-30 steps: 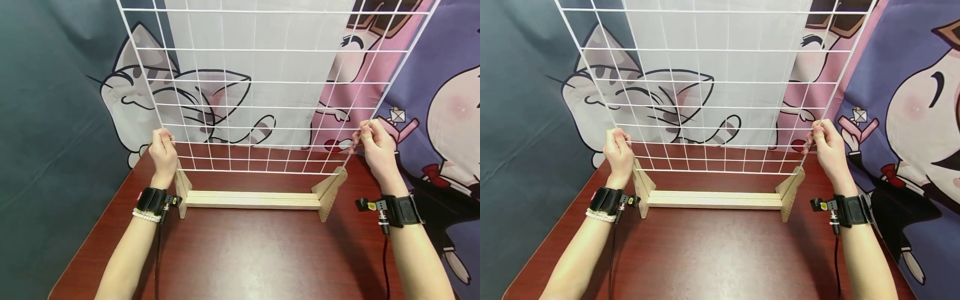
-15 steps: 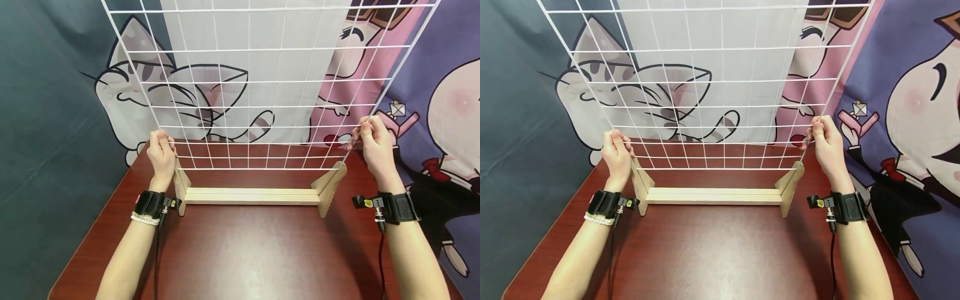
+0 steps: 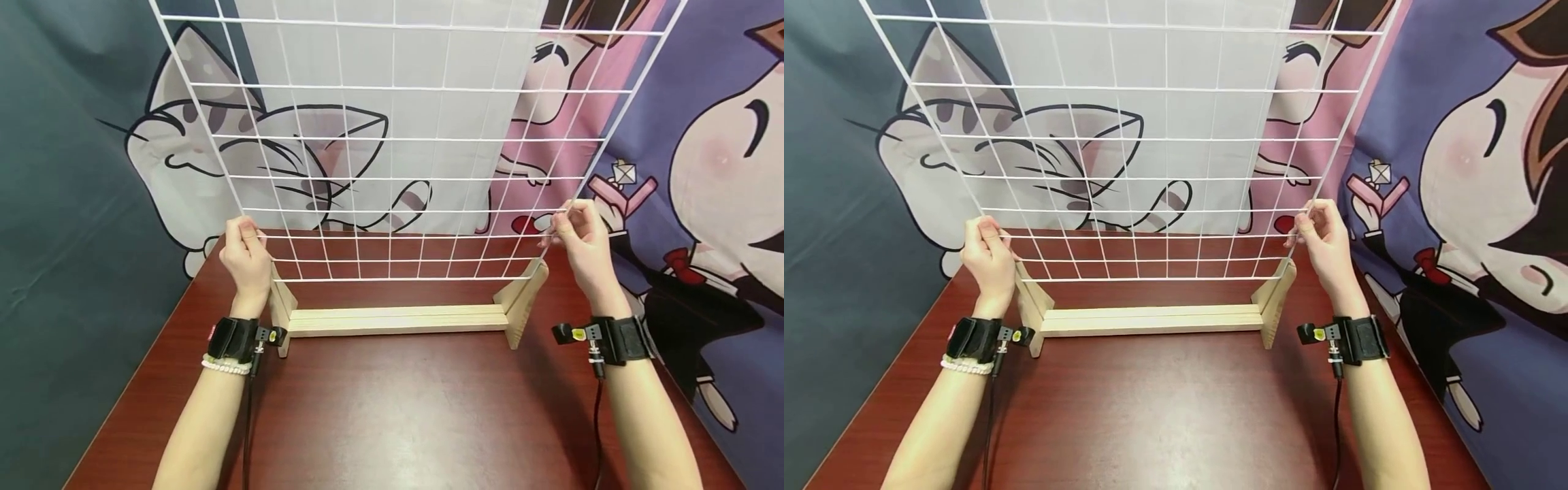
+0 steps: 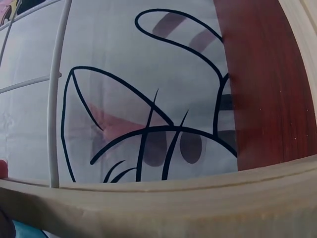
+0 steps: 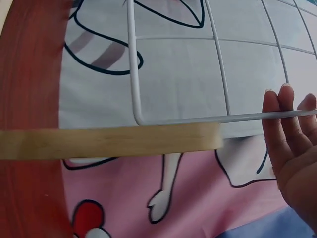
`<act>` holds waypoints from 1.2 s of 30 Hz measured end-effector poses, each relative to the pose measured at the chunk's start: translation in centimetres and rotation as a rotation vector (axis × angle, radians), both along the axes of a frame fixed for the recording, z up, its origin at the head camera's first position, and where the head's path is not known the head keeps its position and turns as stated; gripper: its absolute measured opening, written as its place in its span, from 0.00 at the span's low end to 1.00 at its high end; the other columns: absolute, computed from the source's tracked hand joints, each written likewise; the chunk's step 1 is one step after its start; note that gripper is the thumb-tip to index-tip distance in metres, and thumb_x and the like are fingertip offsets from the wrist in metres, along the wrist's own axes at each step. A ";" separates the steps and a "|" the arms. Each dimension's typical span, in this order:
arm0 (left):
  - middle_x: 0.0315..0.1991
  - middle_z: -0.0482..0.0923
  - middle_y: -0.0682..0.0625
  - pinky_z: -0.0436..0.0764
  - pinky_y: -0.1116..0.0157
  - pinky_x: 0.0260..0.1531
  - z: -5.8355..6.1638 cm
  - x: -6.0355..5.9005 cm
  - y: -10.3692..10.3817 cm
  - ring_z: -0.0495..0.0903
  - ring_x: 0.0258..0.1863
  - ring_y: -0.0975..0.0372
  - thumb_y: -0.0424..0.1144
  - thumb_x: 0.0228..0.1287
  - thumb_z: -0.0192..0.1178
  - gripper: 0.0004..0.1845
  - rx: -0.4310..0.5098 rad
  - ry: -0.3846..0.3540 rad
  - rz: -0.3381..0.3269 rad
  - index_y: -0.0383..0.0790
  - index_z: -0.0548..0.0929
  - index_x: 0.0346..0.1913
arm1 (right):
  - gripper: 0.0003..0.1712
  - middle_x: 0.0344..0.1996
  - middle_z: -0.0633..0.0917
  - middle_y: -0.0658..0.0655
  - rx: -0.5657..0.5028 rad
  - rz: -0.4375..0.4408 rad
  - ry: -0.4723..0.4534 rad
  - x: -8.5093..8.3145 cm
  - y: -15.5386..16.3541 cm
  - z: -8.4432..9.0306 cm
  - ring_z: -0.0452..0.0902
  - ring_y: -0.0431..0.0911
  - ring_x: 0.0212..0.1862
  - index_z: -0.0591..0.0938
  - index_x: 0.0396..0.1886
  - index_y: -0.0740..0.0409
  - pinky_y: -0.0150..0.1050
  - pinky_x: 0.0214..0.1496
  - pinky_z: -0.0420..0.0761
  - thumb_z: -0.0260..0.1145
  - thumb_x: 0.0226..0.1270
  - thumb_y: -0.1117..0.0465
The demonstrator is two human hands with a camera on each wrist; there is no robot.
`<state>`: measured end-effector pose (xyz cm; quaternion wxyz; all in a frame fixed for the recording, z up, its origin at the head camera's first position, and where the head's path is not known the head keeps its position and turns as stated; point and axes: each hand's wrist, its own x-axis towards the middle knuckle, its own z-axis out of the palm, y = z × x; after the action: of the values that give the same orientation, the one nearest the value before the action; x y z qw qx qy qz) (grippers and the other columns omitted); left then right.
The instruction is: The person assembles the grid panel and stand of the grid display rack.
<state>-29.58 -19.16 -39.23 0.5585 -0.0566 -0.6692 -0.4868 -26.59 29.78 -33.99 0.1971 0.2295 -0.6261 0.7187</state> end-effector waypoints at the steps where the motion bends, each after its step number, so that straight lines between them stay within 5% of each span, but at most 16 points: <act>1: 0.17 0.73 0.54 0.66 0.83 0.24 0.0 0.0 0.1 0.66 0.19 0.85 0.29 0.73 0.48 0.13 -0.003 0.003 0.003 0.23 0.73 0.31 | 0.06 0.30 0.79 0.53 -0.003 0.011 -0.002 0.0 0.1 -0.3 0.81 0.43 0.25 0.73 0.43 0.60 0.29 0.30 0.82 0.55 0.71 0.72; 6: 0.18 0.74 0.34 0.66 0.85 0.26 0.1 -0.1 0.3 0.67 0.22 0.86 0.28 0.72 0.49 0.12 -0.006 0.030 0.028 0.23 0.74 0.30 | 0.09 0.32 0.83 0.54 -0.001 0.042 0.003 0.1 0.6 -1.9 0.83 0.43 0.29 0.75 0.44 0.63 0.29 0.35 0.83 0.54 0.69 0.76; 14: 0.17 0.75 0.34 0.66 0.85 0.25 -0.1 0.2 0.3 0.67 0.20 0.87 0.29 0.72 0.48 0.13 0.002 0.029 0.074 0.23 0.73 0.29 | 0.10 0.40 0.87 0.49 0.190 -0.009 -0.022 -0.1 0.5 -4.5 0.86 0.39 0.40 0.76 0.48 0.69 0.29 0.45 0.84 0.50 0.75 0.69; 17: 0.15 0.75 0.40 0.65 0.85 0.23 -0.1 0.1 0.3 0.67 0.18 0.87 0.30 0.73 0.48 0.14 0.016 0.016 0.072 0.23 0.74 0.29 | 0.12 0.35 0.88 0.50 0.209 -0.032 0.007 -0.3 0.4 -4.9 0.86 0.40 0.36 0.75 0.44 0.70 0.28 0.41 0.83 0.47 0.77 0.67; 22: 0.17 0.71 0.67 0.64 0.85 0.17 0.0 -0.2 0.4 0.66 0.13 0.83 0.30 0.73 0.48 0.14 0.059 0.006 0.046 0.23 0.74 0.30 | 0.11 0.28 0.87 0.53 0.106 -0.051 0.056 -1.0 -0.2 -5.1 0.80 0.43 0.21 0.71 0.37 0.65 0.29 0.24 0.78 0.43 0.77 0.65; 27: 0.18 0.70 0.70 0.66 0.84 0.14 -0.1 -0.4 0.2 0.66 0.11 0.82 0.32 0.74 0.48 0.14 0.078 -0.014 -0.024 0.26 0.75 0.30 | 0.11 0.24 0.87 0.52 0.015 -0.134 0.055 -1.1 -1.0 -5.4 0.76 0.42 0.16 0.72 0.35 0.61 0.28 0.18 0.73 0.45 0.77 0.64; 33: 0.17 0.69 0.62 0.70 0.80 0.13 -0.8 -0.1 -0.2 0.67 0.11 0.75 0.39 0.75 0.49 0.09 0.141 -0.047 -0.179 0.53 0.77 0.36 | 0.11 0.21 0.86 0.51 -0.057 -0.233 0.048 -1.2 -2.1 -5.6 0.75 0.41 0.15 0.74 0.33 0.56 0.29 0.16 0.70 0.50 0.76 0.59; 36: 0.19 0.69 0.61 0.70 0.80 0.15 -1.3 0.3 -0.3 0.66 0.13 0.74 0.40 0.74 0.49 0.07 0.113 -0.065 -0.218 0.48 0.78 0.42 | 0.11 0.20 0.86 0.51 -0.090 -0.259 0.045 -1.2 -2.4 -5.8 0.74 0.41 0.14 0.74 0.32 0.55 0.29 0.16 0.69 0.52 0.76 0.59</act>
<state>-29.27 -19.42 -40.58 0.4828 -0.0816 -0.6482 -0.5832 -27.82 27.35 -39.76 0.3125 0.1539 -0.6128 0.7093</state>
